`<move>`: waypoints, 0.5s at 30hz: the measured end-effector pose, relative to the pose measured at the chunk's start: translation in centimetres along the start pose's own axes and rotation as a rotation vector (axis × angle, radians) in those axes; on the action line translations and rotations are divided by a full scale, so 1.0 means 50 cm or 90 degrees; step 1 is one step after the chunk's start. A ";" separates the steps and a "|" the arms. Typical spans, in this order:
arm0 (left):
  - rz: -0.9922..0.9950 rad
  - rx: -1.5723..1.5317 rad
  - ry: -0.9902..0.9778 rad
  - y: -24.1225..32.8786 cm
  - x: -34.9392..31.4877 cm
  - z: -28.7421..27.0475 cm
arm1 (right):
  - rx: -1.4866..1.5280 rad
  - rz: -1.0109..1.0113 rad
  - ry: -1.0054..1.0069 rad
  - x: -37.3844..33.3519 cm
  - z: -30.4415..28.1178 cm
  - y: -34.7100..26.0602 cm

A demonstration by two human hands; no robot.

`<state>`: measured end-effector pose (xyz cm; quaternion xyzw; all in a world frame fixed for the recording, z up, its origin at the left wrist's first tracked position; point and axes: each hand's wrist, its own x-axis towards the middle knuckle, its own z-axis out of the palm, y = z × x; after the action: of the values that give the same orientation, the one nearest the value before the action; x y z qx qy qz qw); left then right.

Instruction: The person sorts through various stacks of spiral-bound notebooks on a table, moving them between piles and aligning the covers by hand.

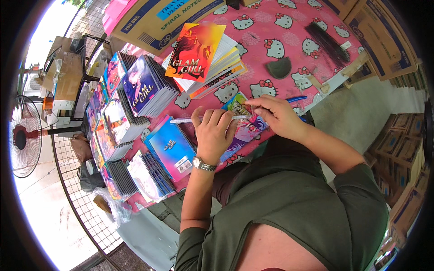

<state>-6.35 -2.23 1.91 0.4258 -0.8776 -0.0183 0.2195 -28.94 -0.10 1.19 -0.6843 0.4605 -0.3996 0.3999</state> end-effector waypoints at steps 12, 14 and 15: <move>-0.007 0.016 0.004 0.012 0.016 0.001 | 0.085 0.129 -0.129 0.011 -0.016 -0.004; 0.002 0.018 0.010 0.026 0.021 0.008 | -0.038 -0.084 -0.024 0.005 -0.001 0.023; 0.010 0.016 0.009 0.030 0.015 0.016 | -0.070 -0.103 0.014 0.006 -0.004 -0.005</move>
<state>-8.17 -1.98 1.80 0.4216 -0.8795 -0.0027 0.2208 -28.99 -0.33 1.56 -0.7355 0.4295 -0.4123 0.3233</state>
